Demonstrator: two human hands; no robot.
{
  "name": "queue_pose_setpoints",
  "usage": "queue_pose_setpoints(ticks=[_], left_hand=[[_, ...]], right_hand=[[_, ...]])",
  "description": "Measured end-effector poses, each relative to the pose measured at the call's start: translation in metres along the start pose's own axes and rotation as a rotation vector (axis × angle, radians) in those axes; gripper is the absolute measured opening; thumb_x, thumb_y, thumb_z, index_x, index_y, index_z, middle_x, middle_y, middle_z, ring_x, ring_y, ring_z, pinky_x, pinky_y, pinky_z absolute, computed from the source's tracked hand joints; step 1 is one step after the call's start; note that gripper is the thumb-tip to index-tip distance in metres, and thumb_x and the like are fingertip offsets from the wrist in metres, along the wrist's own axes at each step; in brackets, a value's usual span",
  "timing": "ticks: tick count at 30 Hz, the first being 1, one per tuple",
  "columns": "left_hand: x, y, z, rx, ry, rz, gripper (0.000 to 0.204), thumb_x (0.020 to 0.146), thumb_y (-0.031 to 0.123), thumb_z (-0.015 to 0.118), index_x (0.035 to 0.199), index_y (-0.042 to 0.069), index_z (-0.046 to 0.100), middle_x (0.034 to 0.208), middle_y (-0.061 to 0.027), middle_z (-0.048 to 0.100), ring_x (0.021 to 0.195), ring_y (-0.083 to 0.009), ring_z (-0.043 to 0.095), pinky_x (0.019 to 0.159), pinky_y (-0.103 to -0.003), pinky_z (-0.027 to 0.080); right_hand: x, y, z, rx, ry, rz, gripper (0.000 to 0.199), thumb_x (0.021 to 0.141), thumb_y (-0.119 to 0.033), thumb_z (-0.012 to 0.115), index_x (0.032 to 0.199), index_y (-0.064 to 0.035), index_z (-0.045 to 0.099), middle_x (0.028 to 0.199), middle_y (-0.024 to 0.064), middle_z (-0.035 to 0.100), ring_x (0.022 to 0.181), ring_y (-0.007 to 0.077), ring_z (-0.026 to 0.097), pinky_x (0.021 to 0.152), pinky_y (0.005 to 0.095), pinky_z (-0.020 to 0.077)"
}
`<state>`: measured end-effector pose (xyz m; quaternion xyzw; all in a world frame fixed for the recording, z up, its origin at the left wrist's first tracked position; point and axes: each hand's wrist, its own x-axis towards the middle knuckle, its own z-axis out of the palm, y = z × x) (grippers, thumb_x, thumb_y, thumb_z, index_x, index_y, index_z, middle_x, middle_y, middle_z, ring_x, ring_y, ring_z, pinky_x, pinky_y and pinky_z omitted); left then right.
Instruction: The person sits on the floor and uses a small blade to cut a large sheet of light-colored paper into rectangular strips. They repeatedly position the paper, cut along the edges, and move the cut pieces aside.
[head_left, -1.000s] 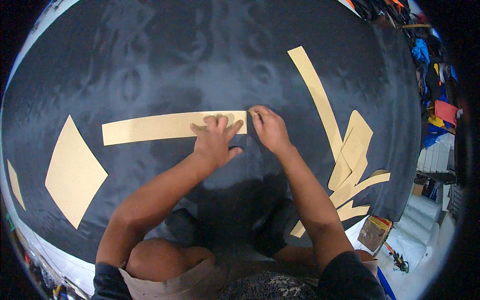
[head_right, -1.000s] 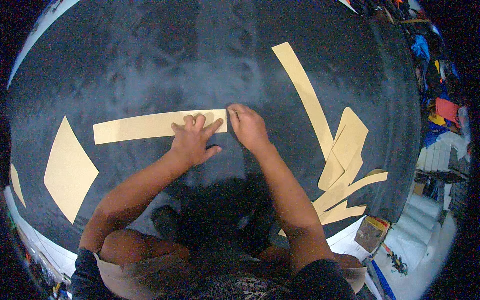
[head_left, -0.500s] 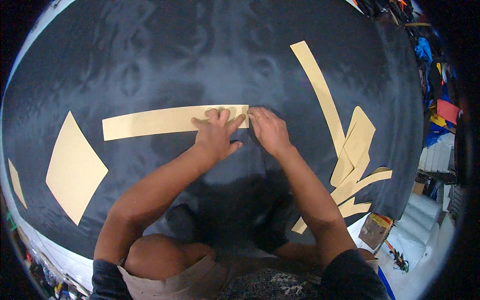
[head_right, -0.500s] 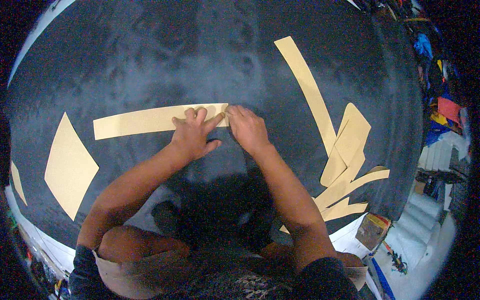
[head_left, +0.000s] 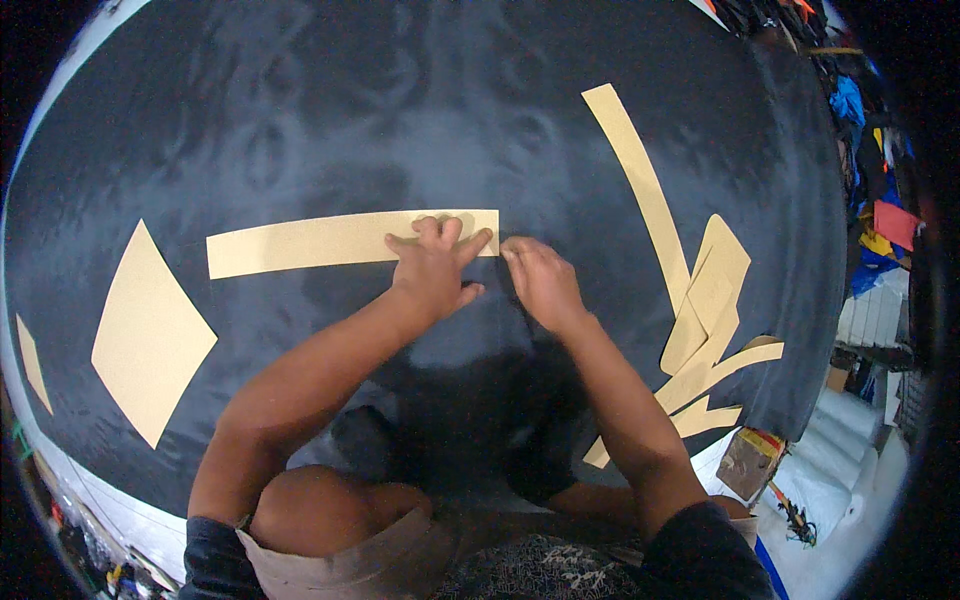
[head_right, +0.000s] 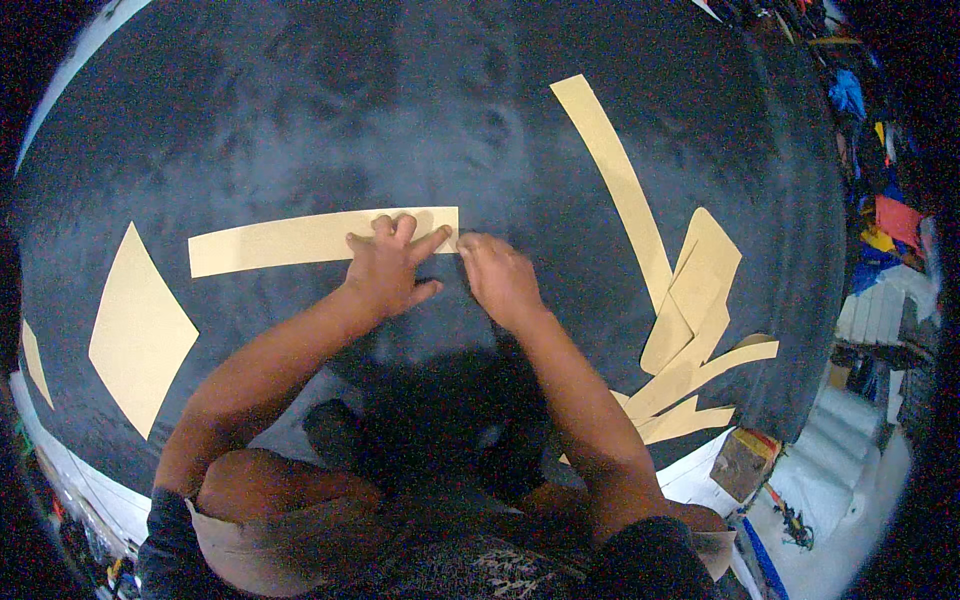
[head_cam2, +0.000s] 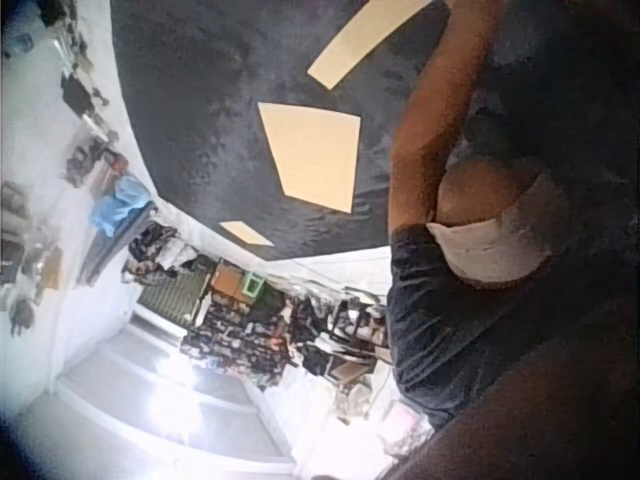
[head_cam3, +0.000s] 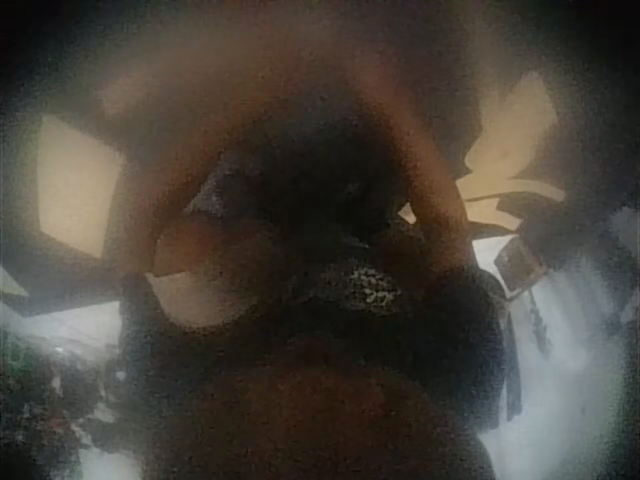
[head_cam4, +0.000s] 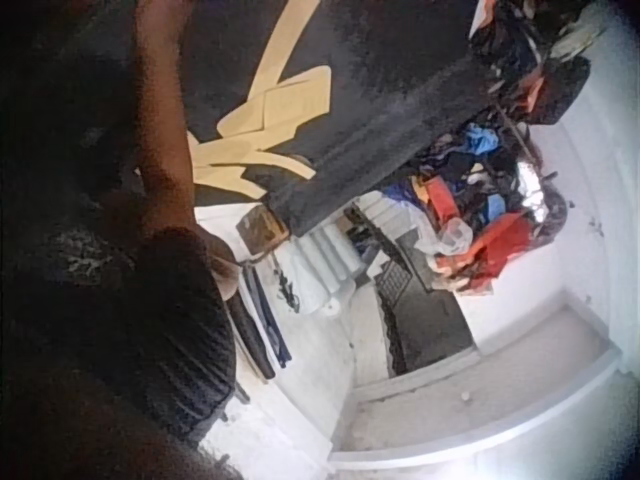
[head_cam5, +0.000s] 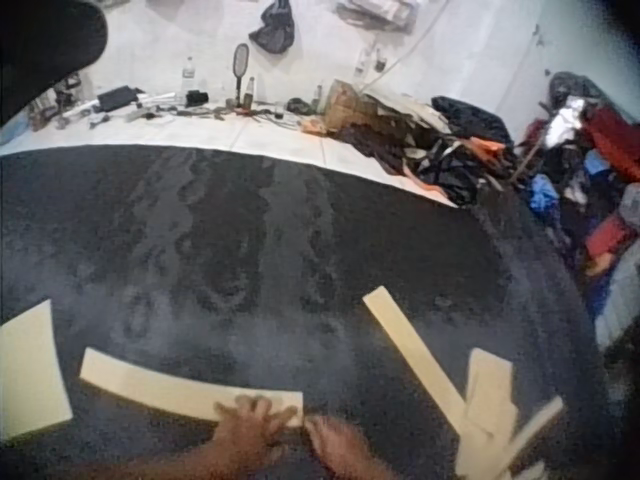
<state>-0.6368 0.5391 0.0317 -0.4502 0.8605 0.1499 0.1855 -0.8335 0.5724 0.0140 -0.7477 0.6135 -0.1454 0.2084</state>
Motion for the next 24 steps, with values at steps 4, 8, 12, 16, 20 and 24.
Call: queue_pose_setpoints(ticks=[4, 8, 12, 16, 20, 24], left_hand=[[0.0, 0.001, -0.003, 0.003, -0.02, 0.0, 0.083, 0.091, 0.068, 0.058, 0.16, 0.034, 0.028, 0.141, -0.0129, 0.042, 0.131, -0.041, 0.043, 0.096, -0.071, 0.05], [0.0, 0.002, -0.005, 0.017, -0.021, 0.015, 0.083, 0.091, 0.068, 0.057, 0.161, 0.034, 0.027, 0.142, -0.013, 0.042, 0.132, -0.0412, 0.043, 0.097, -0.07, 0.05], [0.001, 0.002, -0.005, 0.023, -0.045, 0.001, 0.083, 0.091, 0.068, 0.056, 0.161, 0.033, 0.027, 0.142, -0.013, 0.041, 0.132, -0.041, 0.043, 0.097, -0.07, 0.05], [0.0, 0.001, -0.005, 0.035, -0.048, -0.002, 0.083, 0.092, 0.068, 0.056, 0.161, 0.033, 0.027, 0.142, -0.0131, 0.041, 0.131, -0.0405, 0.043, 0.097, -0.069, 0.051], [0.0, 0.003, -0.007, 0.041, -0.042, 0.005, 0.082, 0.092, 0.068, 0.055, 0.161, 0.033, 0.027, 0.141, -0.0129, 0.041, 0.13, -0.0402, 0.044, 0.096, -0.069, 0.051], [-0.001, 0.002, -0.006, 0.044, -0.029, 0.006, 0.082, 0.092, 0.068, 0.055, 0.161, 0.033, 0.028, 0.141, -0.0128, 0.041, 0.13, -0.0403, 0.044, 0.096, -0.069, 0.051]], right_hand=[[0.007, 0.0, 0.001, -0.031, 0.031, -0.008, 0.019, 0.102, -0.021, 0.055, 0.109, -0.0069, 0.065, 0.104, 0.0139, 0.073, 0.093, 0.0361, 0.071, 0.081, 0.0488, 0.0571], [0.033, 0.002, -0.002, -0.029, 0.08, 0.022, 0.017, 0.102, -0.021, 0.058, 0.106, -0.0065, 0.065, 0.102, 0.0132, 0.073, 0.093, 0.0352, 0.071, 0.079, 0.0456, 0.0568], [0.031, 0.003, 0.006, -0.016, 0.162, 0.013, 0.016, 0.102, -0.021, 0.059, 0.105, -0.0063, 0.065, 0.101, 0.0127, 0.074, 0.091, 0.0347, 0.072, 0.076, 0.0447, 0.0575], [0.038, 0.001, 0.004, -0.005, 0.129, 0.094, 0.019, 0.103, -0.024, 0.056, 0.109, -0.0089, 0.066, 0.102, 0.0133, 0.074, 0.09, 0.0364, 0.072, 0.076, 0.047, 0.0576], [0.041, 0.004, 0.006, 0.014, 0.169, 0.081, 0.021, 0.103, -0.027, 0.055, 0.111, -0.0104, 0.067, 0.103, 0.0131, 0.074, 0.089, 0.0372, 0.072, 0.076, 0.0482, 0.0576], [0.037, 0.004, 0.009, 0.009, 0.18, 0.064, 0.021, 0.103, -0.026, 0.055, 0.111, -0.0103, 0.066, 0.104, 0.0126, 0.074, 0.089, 0.0365, 0.072, 0.076, 0.0484, 0.0577]])
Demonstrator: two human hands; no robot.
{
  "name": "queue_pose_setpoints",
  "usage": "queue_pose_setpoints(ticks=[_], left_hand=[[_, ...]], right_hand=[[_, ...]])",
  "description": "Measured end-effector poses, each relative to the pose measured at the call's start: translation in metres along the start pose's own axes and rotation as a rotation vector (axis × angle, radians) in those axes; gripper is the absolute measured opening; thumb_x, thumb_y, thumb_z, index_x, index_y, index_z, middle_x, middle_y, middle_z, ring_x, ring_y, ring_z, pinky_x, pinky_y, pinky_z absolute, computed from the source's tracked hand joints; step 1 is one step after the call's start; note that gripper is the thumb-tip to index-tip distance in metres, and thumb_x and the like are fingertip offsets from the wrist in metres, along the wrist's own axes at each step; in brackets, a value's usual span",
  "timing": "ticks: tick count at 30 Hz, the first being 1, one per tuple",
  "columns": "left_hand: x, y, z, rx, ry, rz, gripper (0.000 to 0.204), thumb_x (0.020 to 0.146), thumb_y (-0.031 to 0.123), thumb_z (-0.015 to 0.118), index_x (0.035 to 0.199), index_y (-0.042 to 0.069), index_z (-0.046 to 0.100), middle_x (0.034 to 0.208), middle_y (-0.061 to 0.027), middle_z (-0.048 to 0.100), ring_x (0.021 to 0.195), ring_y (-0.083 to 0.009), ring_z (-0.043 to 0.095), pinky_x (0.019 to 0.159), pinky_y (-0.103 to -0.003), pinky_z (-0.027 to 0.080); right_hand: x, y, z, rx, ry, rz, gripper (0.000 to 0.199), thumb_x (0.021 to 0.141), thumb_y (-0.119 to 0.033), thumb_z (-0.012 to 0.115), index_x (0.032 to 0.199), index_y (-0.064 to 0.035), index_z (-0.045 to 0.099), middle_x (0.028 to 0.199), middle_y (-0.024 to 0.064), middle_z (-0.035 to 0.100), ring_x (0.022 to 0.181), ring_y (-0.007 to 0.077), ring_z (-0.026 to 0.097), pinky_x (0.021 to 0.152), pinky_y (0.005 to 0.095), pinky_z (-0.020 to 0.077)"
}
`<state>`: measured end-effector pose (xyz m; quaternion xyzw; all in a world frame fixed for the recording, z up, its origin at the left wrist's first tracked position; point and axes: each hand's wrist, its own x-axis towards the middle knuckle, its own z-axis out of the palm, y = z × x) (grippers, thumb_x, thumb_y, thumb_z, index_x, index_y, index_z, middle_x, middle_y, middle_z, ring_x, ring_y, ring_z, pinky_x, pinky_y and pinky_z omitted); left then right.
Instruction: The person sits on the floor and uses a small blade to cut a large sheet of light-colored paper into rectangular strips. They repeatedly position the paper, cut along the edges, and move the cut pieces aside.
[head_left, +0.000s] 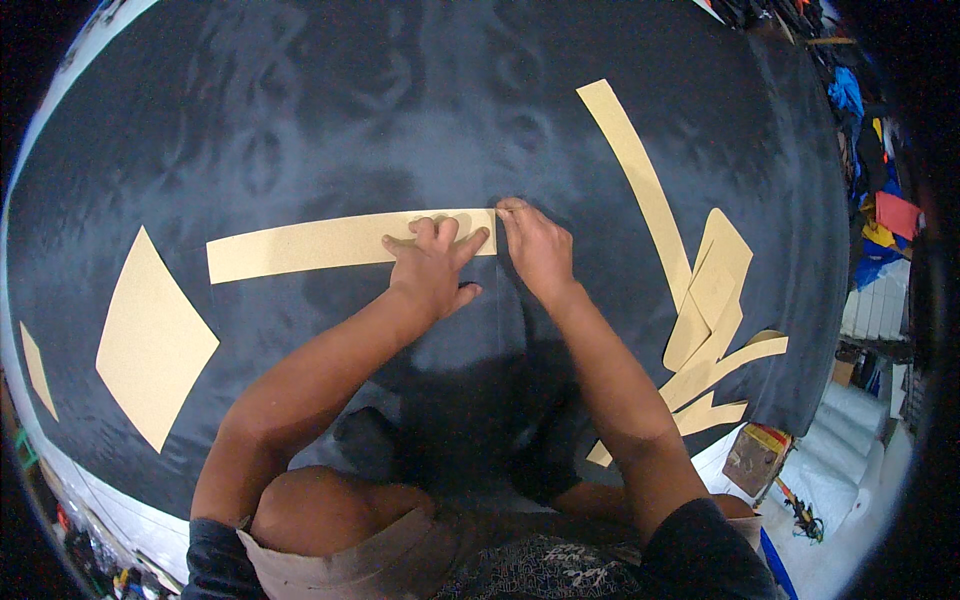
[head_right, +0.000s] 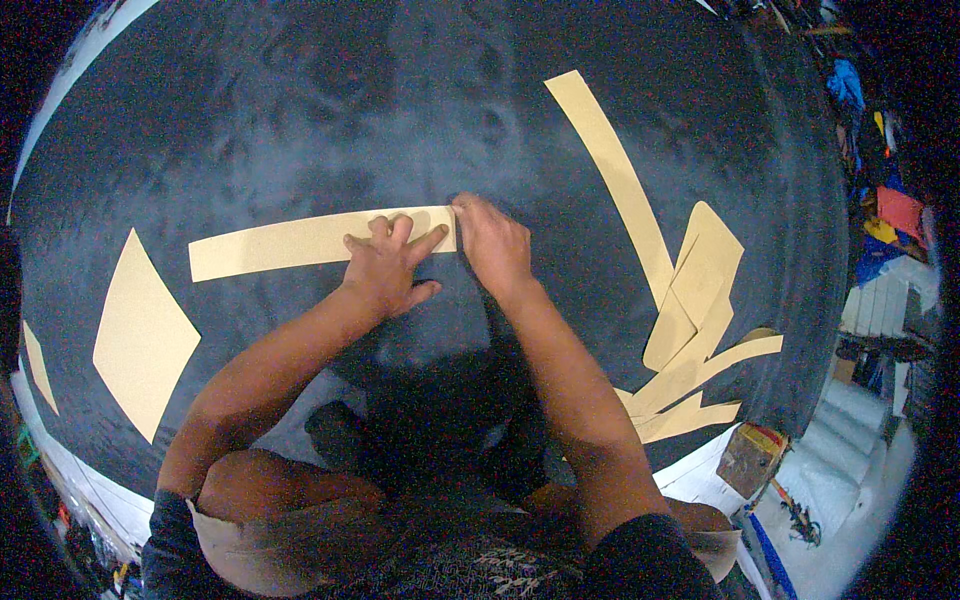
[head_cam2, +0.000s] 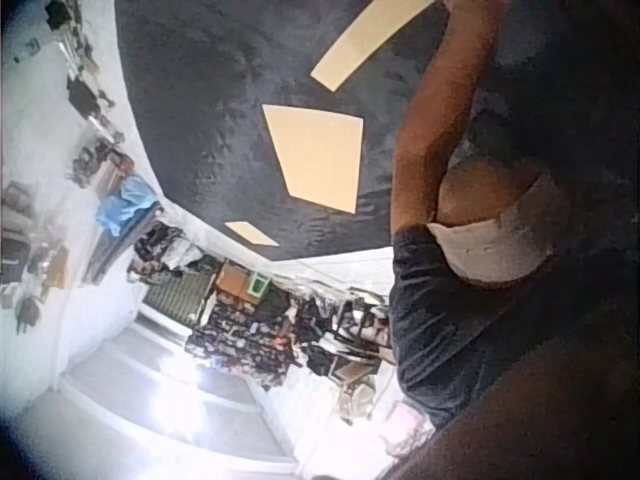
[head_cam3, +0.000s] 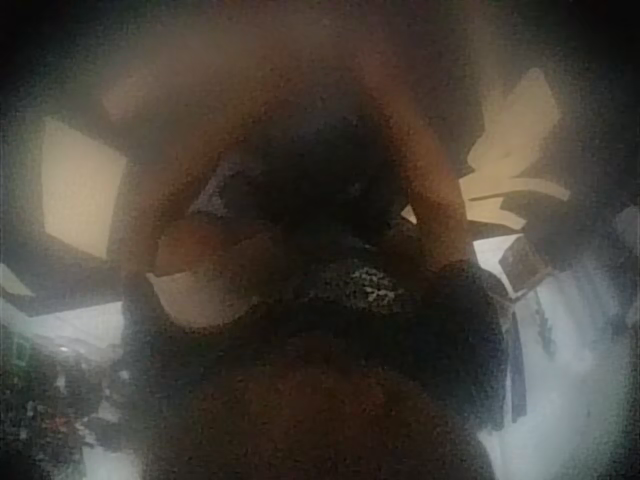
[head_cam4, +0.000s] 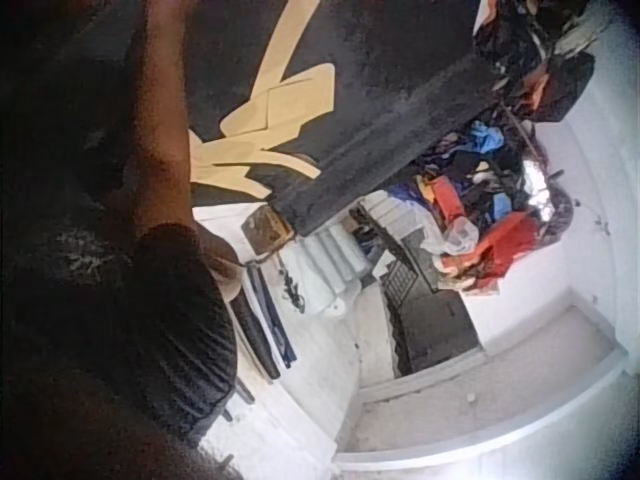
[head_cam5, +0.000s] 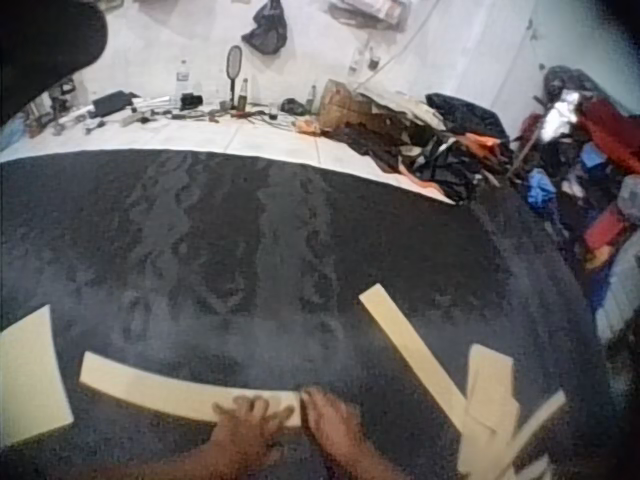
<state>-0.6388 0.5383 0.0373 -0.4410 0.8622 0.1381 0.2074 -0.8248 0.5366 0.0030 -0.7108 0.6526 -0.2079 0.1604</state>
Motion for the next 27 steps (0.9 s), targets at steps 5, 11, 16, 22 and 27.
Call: queue_pose_setpoints(ticks=[5, 11, 16, 22, 27], left_hand=[[0.002, 0.001, 0.006, -0.012, 0.025, -0.006, 0.082, 0.092, 0.068, 0.055, 0.161, 0.033, 0.028, 0.141, -0.0129, 0.042, 0.13, -0.0406, 0.044, 0.096, -0.07, 0.051], [0.001, 0.004, 0.012, -0.111, 0.105, -0.031, 0.081, 0.087, 0.069, 0.061, 0.156, 0.034, 0.036, 0.139, -0.0125, 0.044, 0.13, -0.0399, 0.043, 0.097, -0.075, 0.044], [-0.021, 0.004, 0.038, -0.177, 0.23, -0.075, 0.086, 0.088, 0.073, 0.056, 0.158, 0.027, 0.036, 0.14, -0.0179, 0.046, 0.13, -0.0425, 0.045, 0.098, -0.073, 0.042], [-0.112, 0.032, 0.075, -0.255, 0.163, -0.072, 0.086, 0.09, 0.073, 0.053, 0.158, 0.021, 0.036, 0.149, -0.0223, 0.042, 0.138, -0.0452, 0.041, 0.103, -0.068, 0.041], [-0.142, 0.032, 0.095, -0.444, 0.367, 0.077, 0.069, 0.091, 0.052, 0.066, 0.141, 0.008, 0.052, 0.145, -0.0231, 0.046, 0.137, -0.0435, 0.043, 0.111, -0.061, 0.037]], right_hand=[[-0.023, 0.01, 0.003, -0.133, -0.042, -0.163, 0.019, 0.101, -0.023, 0.056, 0.114, -0.0116, 0.065, 0.105, 0.0118, 0.073, 0.093, 0.0344, 0.071, 0.077, 0.0481, 0.0579], [-0.048, 0.011, -0.007, 0.031, 0.017, -0.089, 0.02, 0.101, -0.02, 0.059, 0.116, -0.0079, 0.065, 0.103, 0.0121, 0.072, 0.09, 0.0308, 0.071, 0.078, 0.0427, 0.0573], [-0.043, 0.002, -0.019, 0.6, 0.184, 0.433, 0.025, 0.108, -0.023, 0.053, 0.117, -0.0023, 0.063, 0.098, 0.0086, 0.07, 0.087, 0.0163, 0.068, 0.078, 0.0309, 0.0557], [-0.077, -0.007, -0.002, 0.743, 0.266, 0.535, 0.023, 0.107, -0.019, 0.05, 0.113, -0.0025, 0.065, 0.099, 0.011, 0.071, 0.088, 0.0181, 0.068, 0.078, 0.0331, 0.0539], [-0.088, -0.041, 0.021, 0.302, 0.064, -0.083, 0.02, 0.102, -0.016, 0.052, 0.11, -0.0035, 0.065, 0.107, 0.0158, 0.07, 0.1, 0.0334, 0.065, 0.091, 0.0453, 0.049]])
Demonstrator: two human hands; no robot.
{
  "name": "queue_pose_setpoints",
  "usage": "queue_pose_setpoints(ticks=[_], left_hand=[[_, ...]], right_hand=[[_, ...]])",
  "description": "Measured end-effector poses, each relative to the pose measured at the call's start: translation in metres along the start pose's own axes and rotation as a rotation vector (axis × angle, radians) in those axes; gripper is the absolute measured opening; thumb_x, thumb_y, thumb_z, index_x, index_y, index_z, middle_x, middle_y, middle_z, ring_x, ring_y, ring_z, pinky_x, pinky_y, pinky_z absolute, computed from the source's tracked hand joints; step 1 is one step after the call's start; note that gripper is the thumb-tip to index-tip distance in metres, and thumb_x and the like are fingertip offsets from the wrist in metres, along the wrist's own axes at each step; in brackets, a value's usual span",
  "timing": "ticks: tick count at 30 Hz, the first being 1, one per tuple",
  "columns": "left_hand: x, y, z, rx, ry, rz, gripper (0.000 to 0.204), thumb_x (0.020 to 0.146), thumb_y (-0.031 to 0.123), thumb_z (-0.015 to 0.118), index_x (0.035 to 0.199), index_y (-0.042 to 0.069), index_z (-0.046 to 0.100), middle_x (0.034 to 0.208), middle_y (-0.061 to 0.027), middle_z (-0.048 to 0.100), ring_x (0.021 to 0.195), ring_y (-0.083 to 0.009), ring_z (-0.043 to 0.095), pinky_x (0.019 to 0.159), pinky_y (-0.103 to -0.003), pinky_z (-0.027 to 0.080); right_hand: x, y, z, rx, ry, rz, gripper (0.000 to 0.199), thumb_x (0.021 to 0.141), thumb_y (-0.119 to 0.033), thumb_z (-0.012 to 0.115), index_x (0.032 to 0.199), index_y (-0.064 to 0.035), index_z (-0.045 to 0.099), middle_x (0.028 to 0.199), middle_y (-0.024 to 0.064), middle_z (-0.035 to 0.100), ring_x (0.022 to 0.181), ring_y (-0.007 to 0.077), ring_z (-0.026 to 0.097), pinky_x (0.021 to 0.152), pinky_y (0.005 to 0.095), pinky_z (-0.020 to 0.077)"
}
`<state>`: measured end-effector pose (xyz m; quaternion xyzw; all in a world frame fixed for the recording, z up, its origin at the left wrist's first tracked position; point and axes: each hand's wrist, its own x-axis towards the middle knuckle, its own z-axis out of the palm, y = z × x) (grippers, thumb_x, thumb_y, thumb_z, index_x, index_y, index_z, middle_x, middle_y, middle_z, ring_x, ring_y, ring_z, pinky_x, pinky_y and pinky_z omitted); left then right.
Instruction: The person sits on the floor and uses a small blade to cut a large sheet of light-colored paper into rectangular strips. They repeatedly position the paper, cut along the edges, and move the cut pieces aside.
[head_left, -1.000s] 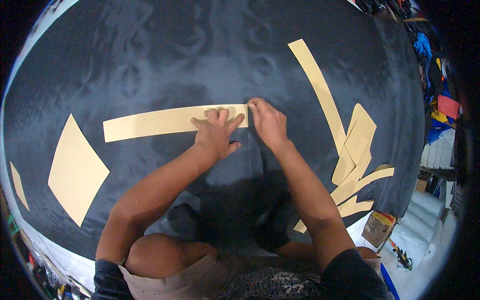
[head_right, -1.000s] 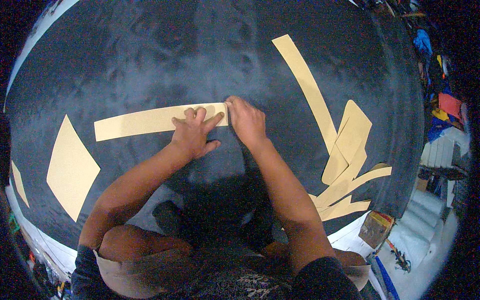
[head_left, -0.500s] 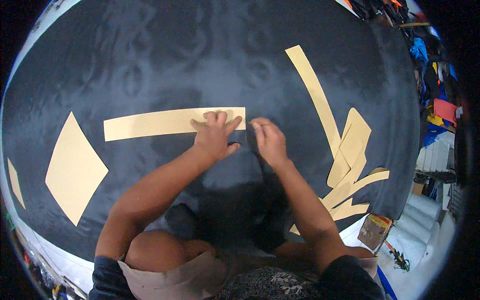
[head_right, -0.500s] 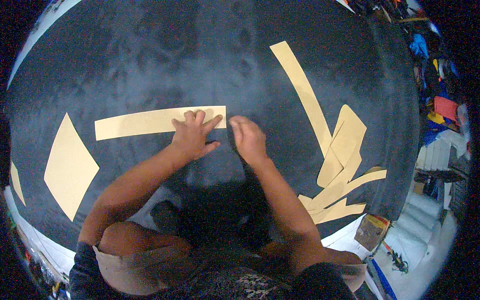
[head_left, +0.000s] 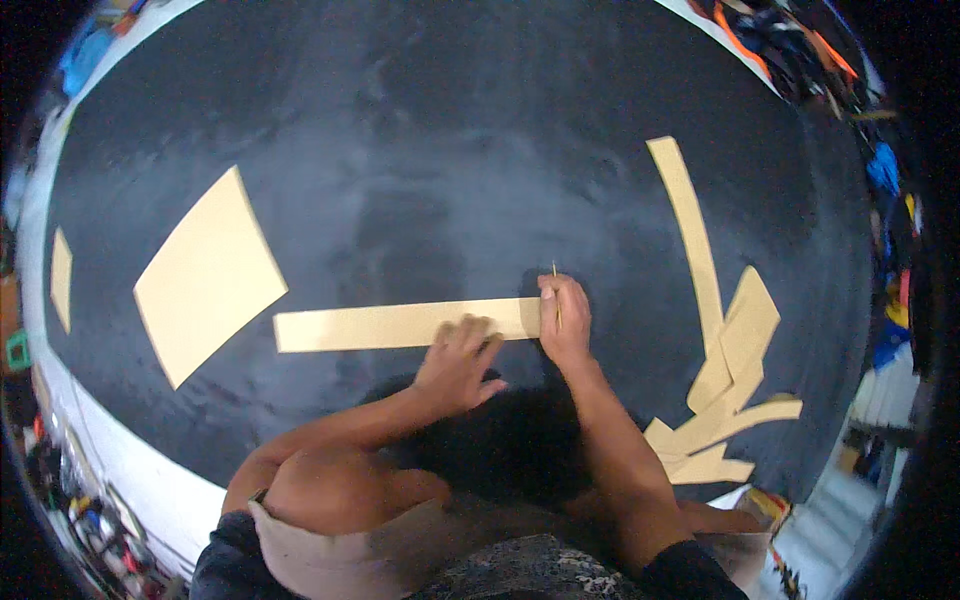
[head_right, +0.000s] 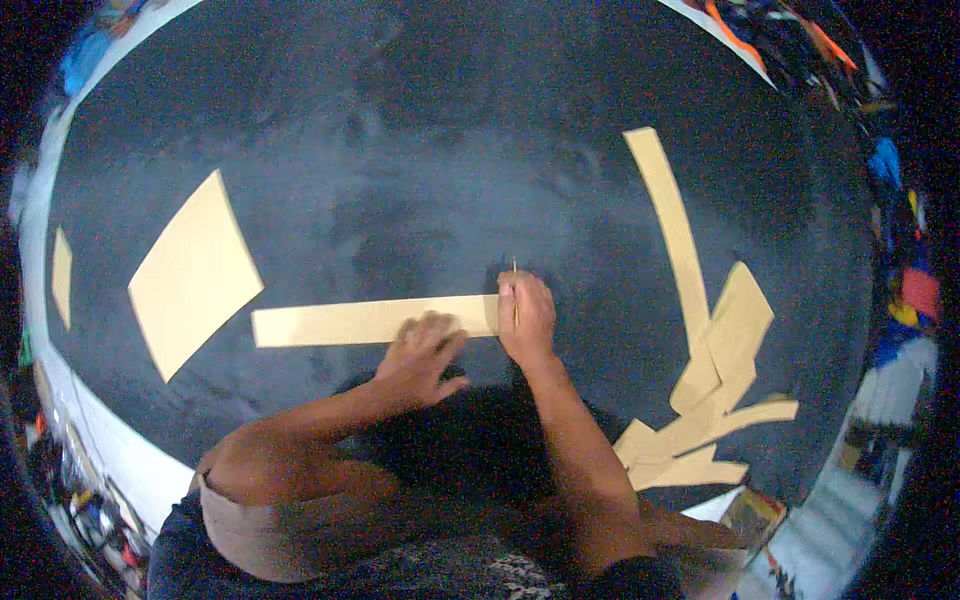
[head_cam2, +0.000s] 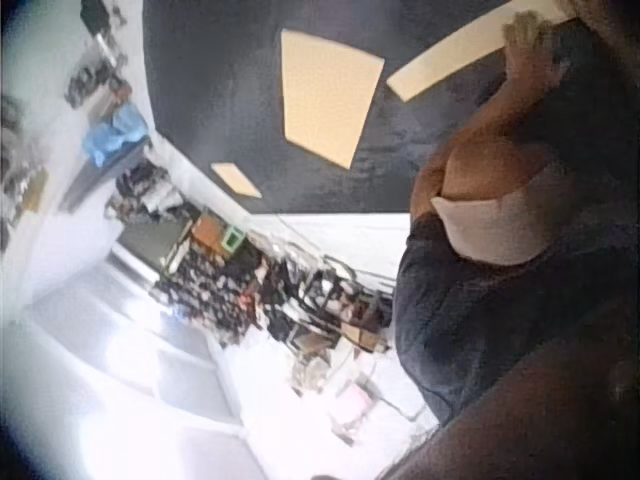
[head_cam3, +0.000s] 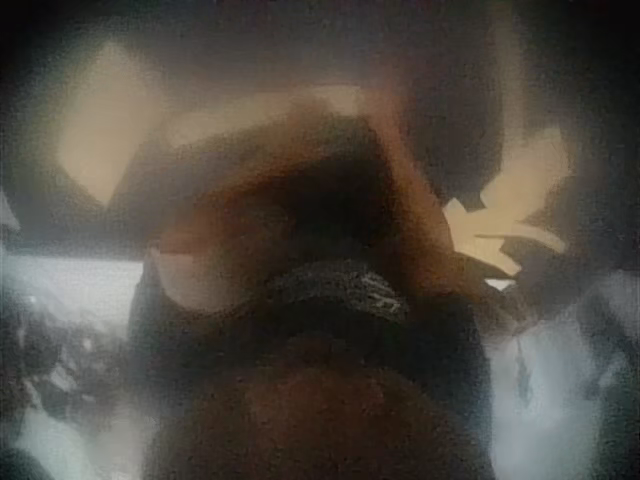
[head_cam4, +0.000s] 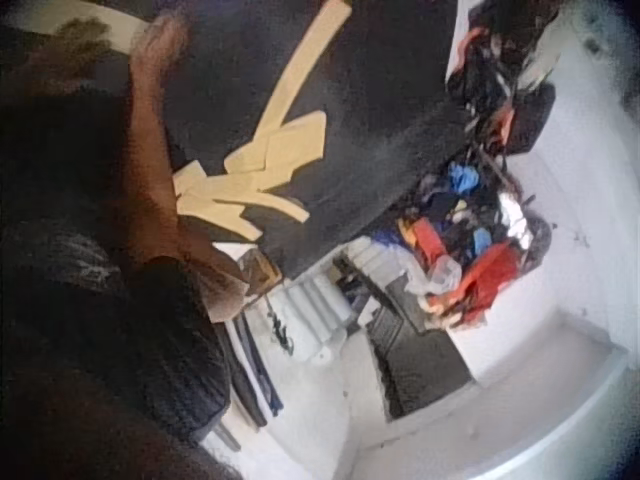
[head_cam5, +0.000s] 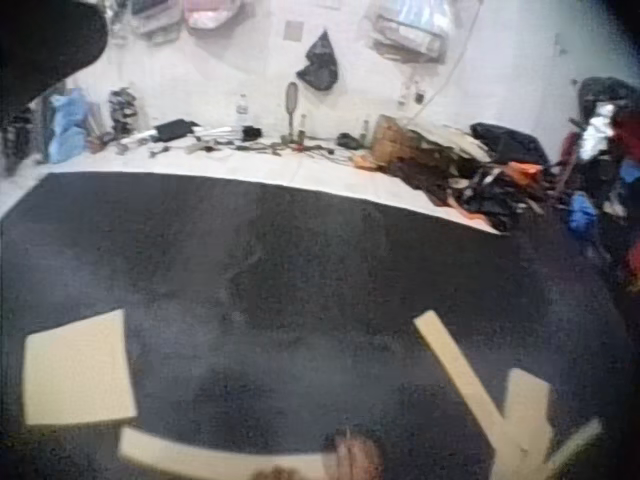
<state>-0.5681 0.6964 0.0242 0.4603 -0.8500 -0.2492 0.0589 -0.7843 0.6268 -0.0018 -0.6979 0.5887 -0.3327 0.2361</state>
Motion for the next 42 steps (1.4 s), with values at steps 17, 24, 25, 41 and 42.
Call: queue_pose_setpoints(ticks=[17, 24, 25, 41, 42], left_hand=[[-0.081, -0.088, -0.013, -0.088, 0.706, -0.499, 0.027, 0.081, 0.016, 0.072, 0.107, 0.008, 0.068, 0.108, -0.0119, 0.062, 0.107, -0.0333, 0.058, 0.092, -0.048, 0.043], [-0.081, -0.138, -0.03, -0.017, 0.85, -0.638, 0.03, 0.082, 0.018, 0.072, 0.109, 0.008, 0.067, 0.111, -0.0134, 0.061, 0.111, -0.0349, 0.056, 0.095, -0.049, 0.042], [-0.08, -0.141, -0.03, -0.006, 0.835, -0.628, 0.029, 0.082, 0.019, 0.071, 0.109, 0.008, 0.067, 0.112, -0.0135, 0.061, 0.111, -0.0349, 0.056, 0.095, -0.049, 0.042], [-0.024, -0.171, -0.028, -0.001, 0.723, -0.423, 0.038, 0.09, 0.031, 0.069, 0.122, 0.011, 0.066, 0.135, -0.014, 0.056, 0.134, -0.0351, 0.048, 0.117, -0.059, 0.03], [-0.025, -0.185, -0.034, 0.061, 0.881, -0.392, 0.029, 0.087, 0.027, 0.071, 0.11, 0.01, 0.07, 0.12, -0.0127, 0.063, 0.12, -0.0342, 0.057, 0.108, -0.055, 0.04]], right_hand=[[-0.01, -0.048, 0.044, -0.322, -0.47, -0.413, 0.033, 0.09, -0.028, 0.073, 0.117, -0.0091, 0.067, 0.137, 0.0093, 0.062, 0.132, 0.0316, 0.052, 0.111, 0.0502, 0.0367], [-0.016, -0.038, 0.041, -0.37, -0.436, -0.44, 0.04, 0.087, -0.03, 0.077, 0.118, -0.0082, 0.066, 0.14, 0.0103, 0.06, 0.133, 0.0347, 0.05, 0.111, 0.0518, 0.0365], [-0.017, -0.038, 0.04, -0.38, -0.437, -0.445, 0.04, 0.087, -0.029, 0.077, 0.119, -0.0081, 0.066, 0.14, 0.0104, 0.06, 0.133, 0.0349, 0.05, 0.111, 0.0518, 0.0366], [0.034, -0.002, 0.027, -0.533, -0.381, -0.208, 0.035, 0.098, -0.017, 0.066, 0.13, -0.0073, 0.062, 0.149, 0.0158, 0.054, 0.14, 0.0425, 0.045, 0.115, 0.052, 0.0356], [0.04, -0.003, 0.033, -0.527, -0.402, -0.206, 0.034, 0.098, -0.017, 0.065, 0.13, -0.0072, 0.062, 0.15, 0.0161, 0.053, 0.14, 0.043, 0.045, 0.115, 0.0527, 0.0358]])
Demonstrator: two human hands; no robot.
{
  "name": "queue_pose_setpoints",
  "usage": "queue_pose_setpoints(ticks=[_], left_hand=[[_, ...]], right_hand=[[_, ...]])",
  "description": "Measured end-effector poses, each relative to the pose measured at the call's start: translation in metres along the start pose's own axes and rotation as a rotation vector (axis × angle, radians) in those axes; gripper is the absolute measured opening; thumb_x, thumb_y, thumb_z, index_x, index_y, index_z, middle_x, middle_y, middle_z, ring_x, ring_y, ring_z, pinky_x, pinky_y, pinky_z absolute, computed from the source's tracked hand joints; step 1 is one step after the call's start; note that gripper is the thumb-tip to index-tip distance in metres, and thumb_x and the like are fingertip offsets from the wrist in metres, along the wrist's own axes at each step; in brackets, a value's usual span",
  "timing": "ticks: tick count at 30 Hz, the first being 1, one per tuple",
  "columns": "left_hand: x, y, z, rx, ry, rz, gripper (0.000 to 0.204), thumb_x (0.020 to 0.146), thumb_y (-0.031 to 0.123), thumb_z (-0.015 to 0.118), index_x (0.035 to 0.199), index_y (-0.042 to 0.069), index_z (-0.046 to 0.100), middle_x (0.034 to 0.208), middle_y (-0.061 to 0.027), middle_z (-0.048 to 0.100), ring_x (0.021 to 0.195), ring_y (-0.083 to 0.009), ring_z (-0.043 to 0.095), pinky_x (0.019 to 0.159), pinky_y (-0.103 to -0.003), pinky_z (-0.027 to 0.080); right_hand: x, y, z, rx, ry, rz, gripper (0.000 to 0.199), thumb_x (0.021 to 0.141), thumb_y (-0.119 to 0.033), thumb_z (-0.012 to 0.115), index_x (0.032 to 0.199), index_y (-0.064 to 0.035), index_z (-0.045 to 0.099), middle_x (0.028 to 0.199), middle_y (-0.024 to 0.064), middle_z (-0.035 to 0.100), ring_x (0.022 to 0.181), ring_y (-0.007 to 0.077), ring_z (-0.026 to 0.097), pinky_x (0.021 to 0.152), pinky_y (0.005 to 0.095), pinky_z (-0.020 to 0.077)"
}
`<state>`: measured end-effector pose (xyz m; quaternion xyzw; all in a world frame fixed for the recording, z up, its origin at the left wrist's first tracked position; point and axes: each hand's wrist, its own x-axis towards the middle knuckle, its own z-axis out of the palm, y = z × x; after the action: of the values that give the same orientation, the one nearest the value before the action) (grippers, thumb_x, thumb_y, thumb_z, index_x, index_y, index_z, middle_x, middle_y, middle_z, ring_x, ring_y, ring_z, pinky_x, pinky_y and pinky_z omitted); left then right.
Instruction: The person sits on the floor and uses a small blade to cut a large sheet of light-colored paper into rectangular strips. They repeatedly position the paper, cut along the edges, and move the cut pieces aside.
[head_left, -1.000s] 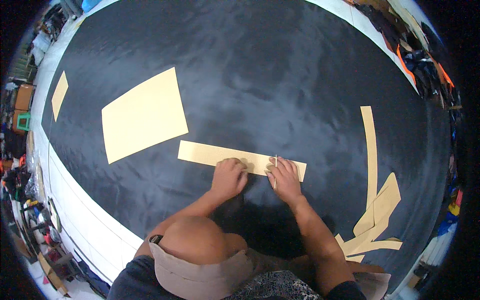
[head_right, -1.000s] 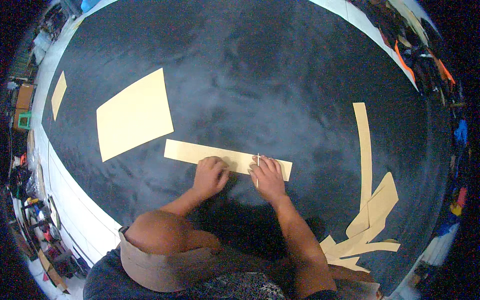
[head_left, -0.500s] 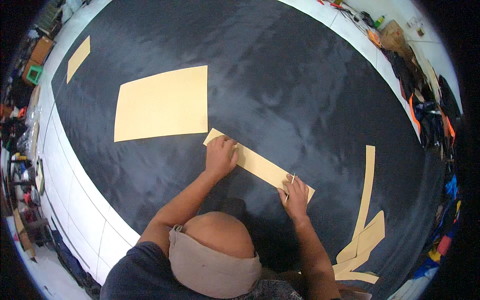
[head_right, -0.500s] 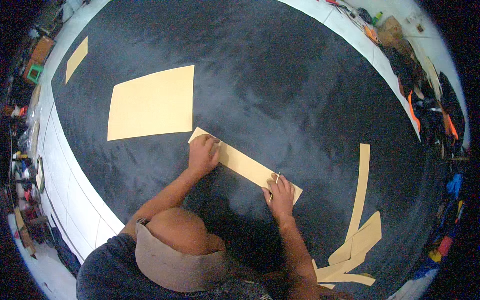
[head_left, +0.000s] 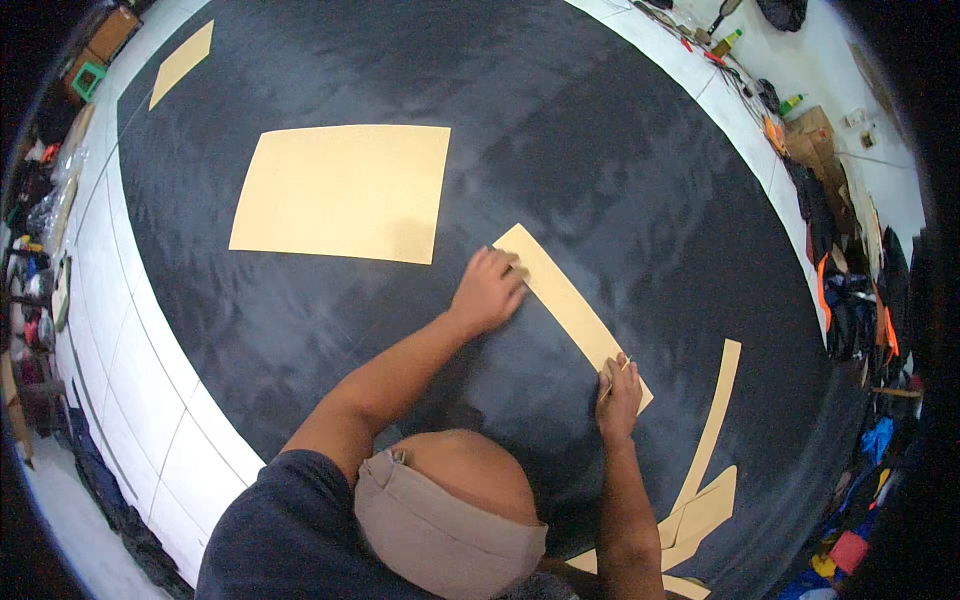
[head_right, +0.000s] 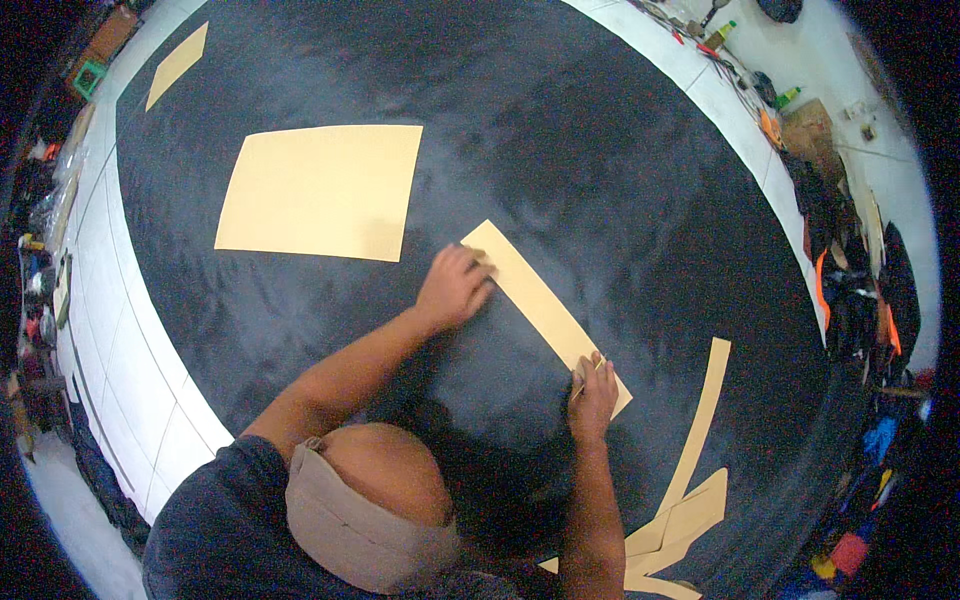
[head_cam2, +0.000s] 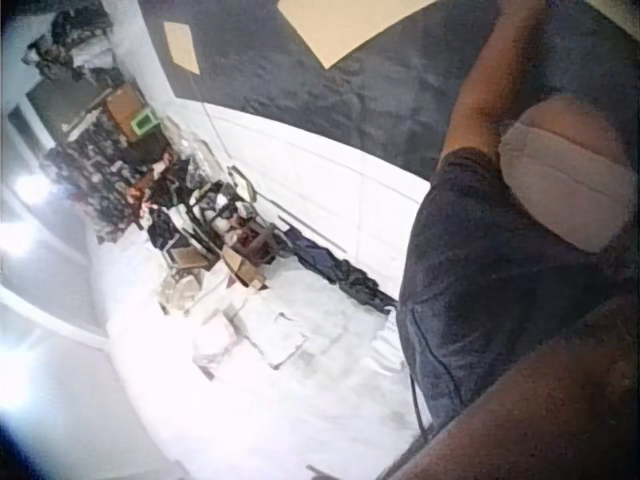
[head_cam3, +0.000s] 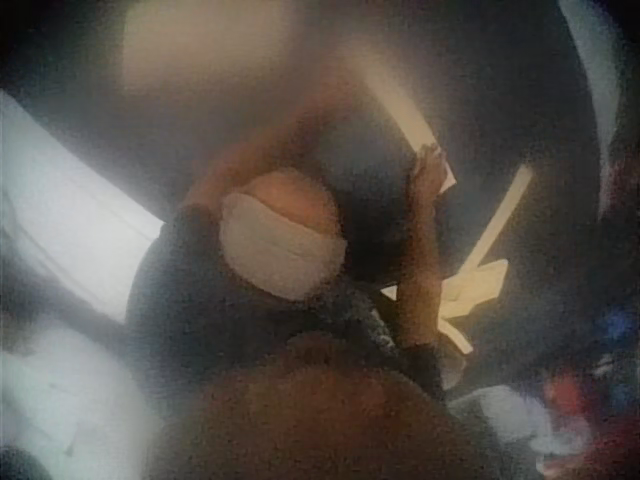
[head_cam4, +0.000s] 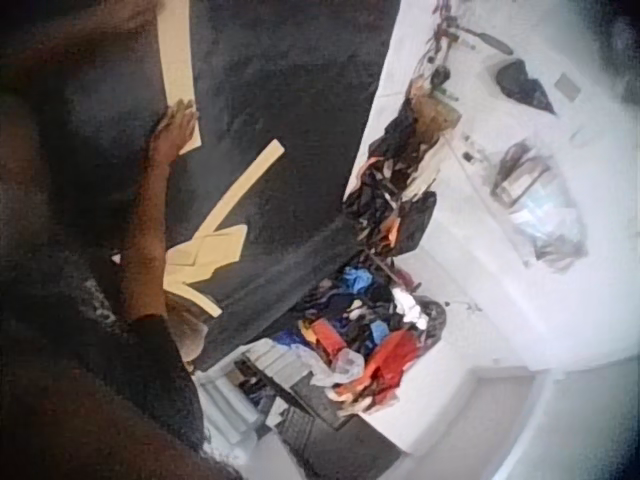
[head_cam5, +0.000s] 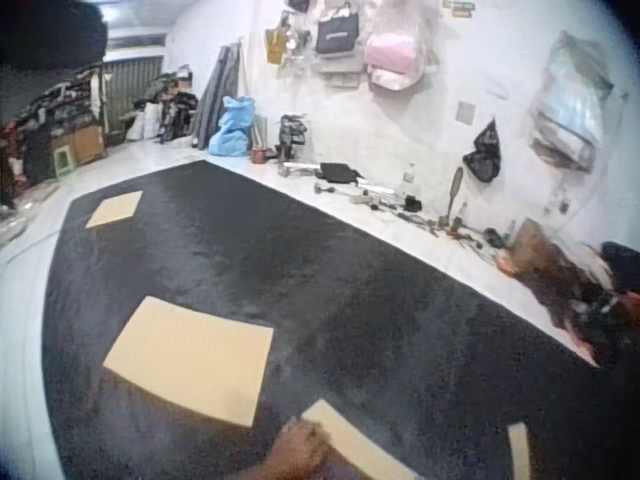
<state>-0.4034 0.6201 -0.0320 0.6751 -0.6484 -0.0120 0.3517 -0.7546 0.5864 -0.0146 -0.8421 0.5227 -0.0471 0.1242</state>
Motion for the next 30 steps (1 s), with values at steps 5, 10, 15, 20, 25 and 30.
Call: queue_pose_setpoints(ticks=[5, 10, 15, 20, 25, 30], left_hand=[[0.056, -0.075, -0.019, 0.008, 0.073, -0.364, 0.022, 0.088, 0.03, 0.072, 0.098, 0.01, 0.074, 0.106, -0.0138, 0.067, 0.102, -0.0369, 0.061, 0.091, -0.047, 0.049], [0.097, -0.114, -0.037, 0.024, -0.241, -0.455, 0.041, 0.079, 0.047, 0.081, 0.097, 0.011, 0.073, 0.106, -0.0162, 0.065, 0.107, -0.0377, 0.06, 0.093, -0.046, 0.05], [0.116, -0.124, -0.039, 0.106, -0.52, -0.458, 0.064, 0.067, 0.059, 0.087, 0.106, 0.012, 0.069, 0.112, -0.0165, 0.062, 0.113, -0.0386, 0.058, 0.094, -0.047, 0.05], [0.119, -0.129, -0.04, 0.077, -0.545, -0.449, 0.067, 0.065, 0.059, 0.087, 0.107, 0.011, 0.066, 0.115, -0.0161, 0.061, 0.114, -0.0391, 0.057, 0.094, -0.049, 0.05], [0.118, -0.129, -0.039, 0.08, -0.54, -0.438, 0.066, 0.064, 0.058, 0.089, 0.103, 0.011, 0.065, 0.112, -0.0154, 0.061, 0.113, -0.0392, 0.057, 0.094, -0.048, 0.05], [0.117, -0.135, -0.041, 0.051, -0.534, -0.403, 0.065, 0.062, 0.055, 0.091, 0.101, 0.01, 0.063, 0.11, -0.0144, 0.06, 0.111, -0.0391, 0.058, 0.091, -0.047, 0.05]], right_hand=[[0.025, -0.01, -0.006, 0.026, 0.03, -0.06, 0.033, 0.097, -0.015, 0.066, 0.129, -0.0064, 0.064, 0.149, 0.0171, 0.054, 0.139, 0.0439, 0.046, 0.115, 0.0515, 0.0363], [0.038, -0.015, -0.003, 0.013, 0.018, -0.079, 0.033, 0.097, -0.015, 0.066, 0.129, -0.0068, 0.063, 0.149, 0.0174, 0.054, 0.139, 0.0438, 0.047, 0.115, 0.0517, 0.0369], [0.039, -0.021, 0.001, -0.008, 0.027, -0.085, 0.036, 0.096, -0.015, 0.067, 0.131, -0.008, 0.062, 0.149, 0.0168, 0.055, 0.139, 0.0435, 0.046, 0.114, 0.0508, 0.0371], [0.035, -0.018, 0.007, -0.001, 0.072, -0.102, 0.035, 0.096, -0.015, 0.068, 0.131, -0.0091, 0.062, 0.149, 0.0151, 0.055, 0.14, 0.0423, 0.046, 0.114, 0.051, 0.0366], [0.032, -0.021, 0.007, 0.025, 0.088, -0.097, 0.035, 0.097, -0.016, 0.068, 0.131, -0.0097, 0.062, 0.149, 0.0145, 0.055, 0.14, 0.0416, 0.046, 0.114, 0.0514, 0.0355], [0.031, -0.023, 0.005, 0.02, 0.089, -0.092, 0.033, 0.098, -0.016, 0.066, 0.13, -0.0098, 0.063, 0.147, 0.0146, 0.057, 0.139, 0.0414, 0.047, 0.114, 0.0516, 0.0361]])
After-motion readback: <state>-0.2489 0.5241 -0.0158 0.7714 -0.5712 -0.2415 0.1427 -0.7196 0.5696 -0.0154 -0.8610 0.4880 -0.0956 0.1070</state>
